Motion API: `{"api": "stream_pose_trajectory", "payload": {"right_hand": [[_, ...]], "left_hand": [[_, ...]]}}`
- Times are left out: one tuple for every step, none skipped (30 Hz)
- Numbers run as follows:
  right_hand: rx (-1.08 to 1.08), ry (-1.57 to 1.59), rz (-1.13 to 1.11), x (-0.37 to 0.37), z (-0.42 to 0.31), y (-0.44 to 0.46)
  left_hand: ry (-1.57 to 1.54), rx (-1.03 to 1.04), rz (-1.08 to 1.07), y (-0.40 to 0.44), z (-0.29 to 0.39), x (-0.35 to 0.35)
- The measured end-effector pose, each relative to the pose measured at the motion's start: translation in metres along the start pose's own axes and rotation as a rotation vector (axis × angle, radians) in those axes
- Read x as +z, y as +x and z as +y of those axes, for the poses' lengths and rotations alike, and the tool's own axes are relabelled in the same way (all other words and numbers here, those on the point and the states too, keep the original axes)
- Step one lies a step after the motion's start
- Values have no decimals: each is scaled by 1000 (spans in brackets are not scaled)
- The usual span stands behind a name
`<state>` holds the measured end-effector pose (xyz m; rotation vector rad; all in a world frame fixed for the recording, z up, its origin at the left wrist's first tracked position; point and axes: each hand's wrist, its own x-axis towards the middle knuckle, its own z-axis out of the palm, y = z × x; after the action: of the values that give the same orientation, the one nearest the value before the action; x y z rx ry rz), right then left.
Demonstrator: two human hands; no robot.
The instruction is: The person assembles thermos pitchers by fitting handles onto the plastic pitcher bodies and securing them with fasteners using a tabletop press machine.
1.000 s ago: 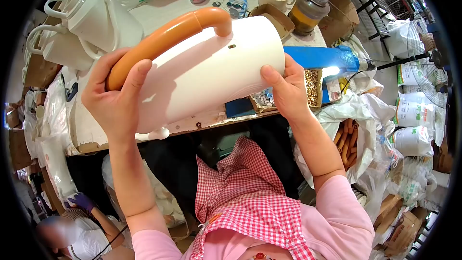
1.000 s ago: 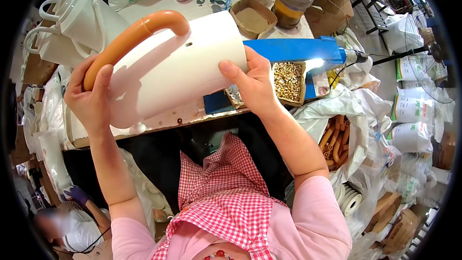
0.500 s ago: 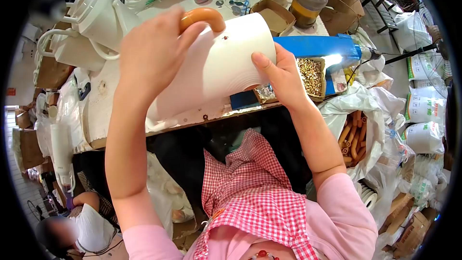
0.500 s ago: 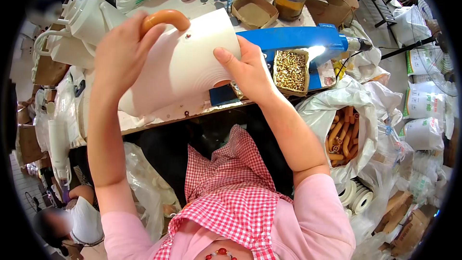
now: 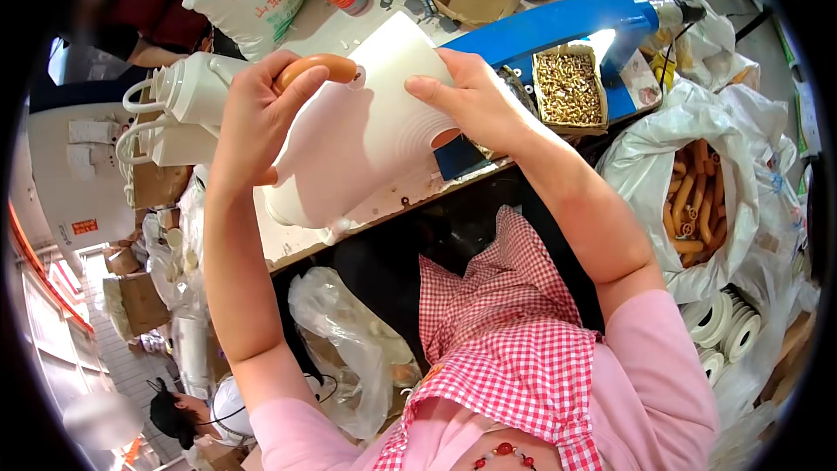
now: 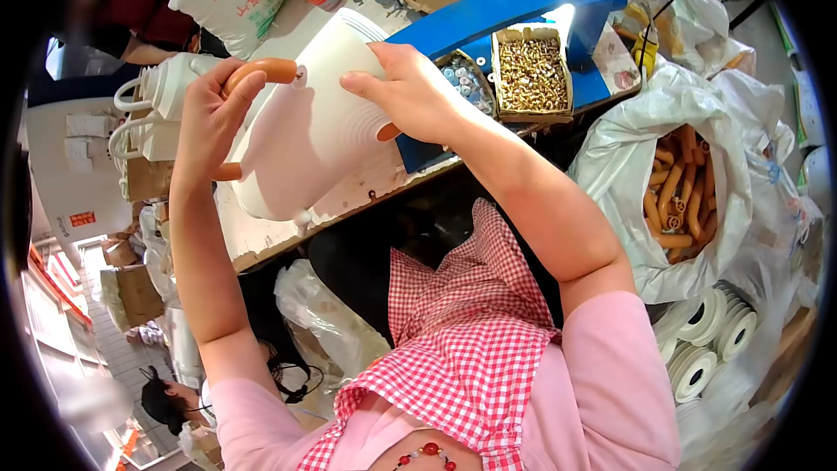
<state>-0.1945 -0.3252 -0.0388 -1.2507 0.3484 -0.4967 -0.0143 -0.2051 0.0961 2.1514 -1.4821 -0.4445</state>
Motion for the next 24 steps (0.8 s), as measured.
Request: {"api": "stream_pose_trajectory", "payload": {"right_hand": [[5,-7,-8,-1,0,0],[7,4,-1,0,-1,0],[-5,-8,2,0,-1,-1],[-18,-21,4,0,0,-1],[-17,-12,7,-1,1,0],[-20,-15,0,-1,2,0],[-25,-20,-8,-1,3,1],[-25,-18,-8,-2,4,2],[-32,-29,-10,-3,4,3],[-37,-38,-11,-3,5,3],[-35,-30,-8,-2,5,3],[-19,-26,-4,-1,4,2],[-6,-26,-4,-2,3,2],[-6,-23,-4,-2,3,2],[-6,-19,-6,-2,2,2],[-8,-15,-7,-2,2,2],[-9,-12,-7,-2,2,2],[-11,-23,-5,-2,3,1],[-12,-33,-3,-2,3,1],[-10,-29,-5,-2,4,1],[-15,-34,0,-2,4,1],[-19,-40,5,-2,4,1],[-17,-39,3,-1,3,1],[-13,-36,4,-1,3,0]], "left_hand": [[1,-14,1,0,1,1],[27,-52,-18,0,4,0],[33,-52,-27,0,4,0],[15,-60,-31,-1,3,0],[-2,-70,-34,-1,2,0],[4,-73,-40,-2,2,2],[12,-31,-29,-3,2,4],[17,12,-14,-4,3,6],[22,13,-17,-4,6,7],[146,22,-2,-5,9,9],[269,27,10,-7,11,10],[305,17,17,-7,14,11],[308,15,16,-7,17,11],[369,5,17,-6,21,11],[431,-4,19,-5,24,11],[434,-4,18,-5,24,11],[460,-12,9,-5,25,11],[484,-20,2,-5,25,11],[487,-21,1,-4,24,11],[497,-15,0,-4,23,11],[507,-9,0,-4,22,11],[508,-13,0,-4,21,11],[504,-6,4,-4,20,12],[499,2,8,-4,20,12]]}}
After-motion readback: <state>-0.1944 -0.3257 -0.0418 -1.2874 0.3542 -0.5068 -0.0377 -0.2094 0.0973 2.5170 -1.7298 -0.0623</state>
